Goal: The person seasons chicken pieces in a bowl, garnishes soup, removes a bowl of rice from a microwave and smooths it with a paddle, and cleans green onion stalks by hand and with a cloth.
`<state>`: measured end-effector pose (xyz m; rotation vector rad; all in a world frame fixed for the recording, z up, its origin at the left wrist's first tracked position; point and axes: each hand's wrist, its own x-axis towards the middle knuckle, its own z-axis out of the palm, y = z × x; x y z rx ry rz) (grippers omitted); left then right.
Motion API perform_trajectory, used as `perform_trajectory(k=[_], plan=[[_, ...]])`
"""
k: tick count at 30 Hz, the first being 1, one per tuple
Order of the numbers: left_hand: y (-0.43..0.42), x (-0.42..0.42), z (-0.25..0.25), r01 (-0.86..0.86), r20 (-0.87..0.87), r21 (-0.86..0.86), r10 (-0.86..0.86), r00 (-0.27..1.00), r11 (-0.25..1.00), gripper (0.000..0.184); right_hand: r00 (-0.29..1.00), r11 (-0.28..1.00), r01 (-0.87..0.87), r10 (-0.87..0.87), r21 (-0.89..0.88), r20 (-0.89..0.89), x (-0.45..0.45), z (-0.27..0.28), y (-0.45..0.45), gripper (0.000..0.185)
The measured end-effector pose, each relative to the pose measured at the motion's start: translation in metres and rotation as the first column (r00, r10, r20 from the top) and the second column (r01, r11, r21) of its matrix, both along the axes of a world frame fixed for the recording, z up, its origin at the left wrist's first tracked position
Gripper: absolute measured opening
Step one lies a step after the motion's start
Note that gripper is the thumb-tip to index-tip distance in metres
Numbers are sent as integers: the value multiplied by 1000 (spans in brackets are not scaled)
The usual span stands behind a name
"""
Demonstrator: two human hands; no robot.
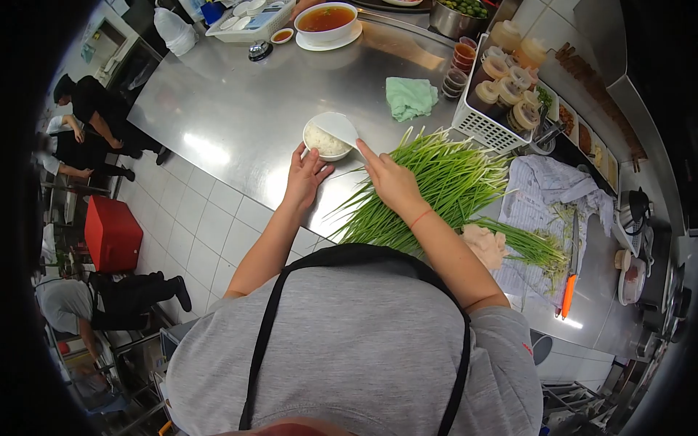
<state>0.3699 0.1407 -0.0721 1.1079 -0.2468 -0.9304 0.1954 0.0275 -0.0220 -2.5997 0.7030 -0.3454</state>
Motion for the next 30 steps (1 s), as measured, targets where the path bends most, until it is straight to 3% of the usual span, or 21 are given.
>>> perform_trajectory(k=[2,3,4,5,6,8,10,13,20,21,24,27,28,30], plan=[[0,0,0,5,1,4,-5,1000,1000,76,956,983,-64,11,170,293,0,-6,-11,44],[0,1,0,4,0,8,-4,1000,1000,76,955,983,-64,11,169,297,-1,-9,-12,44],[0,1,0,2,3,6,-2,1000,1000,76,932,899,21,-176,438,317,-1,-12,-13,43],[0,1,-1,4,5,3,-4,1000,1000,77,890,733,82,-359,675,281,-2,-16,-13,43],[0,0,0,8,5,2,-8,1000,1000,77,890,732,84,-361,676,280,-1,-20,-9,43],[-1,-1,0,6,1,9,-6,1000,1000,77,909,852,6,-223,523,353,2,-29,3,43],[-1,-1,1,1,-1,16,-1,1000,1000,77,901,879,17,-220,477,374,6,-16,19,43],[0,-3,2,-4,3,9,4,1000,1000,78,963,956,61,-133,288,235,6,-12,27,43],[-1,1,1,20,-17,3,-20,1000,1000,75,958,977,-27,-35,212,284,16,1,-31,40],[0,1,1,25,-18,1,-25,1000,1000,74,986,976,-25,-12,218,168,18,8,-31,39],[-1,1,2,1,-28,-1,-1,1000,1000,71,993,978,-107,95,181,75,12,14,-29,42],[0,1,4,4,-48,-4,-4,999,1000,69,996,977,-76,82,202,-21,2,22,-32,43],[0,1,5,7,-50,-2,-8,999,1000,69,997,976,-72,78,204,-22,0,18,-36,43],[-1,2,7,-4,-86,-12,3,996,1000,62,985,990,-138,133,38,111,0,12,-41,43]])
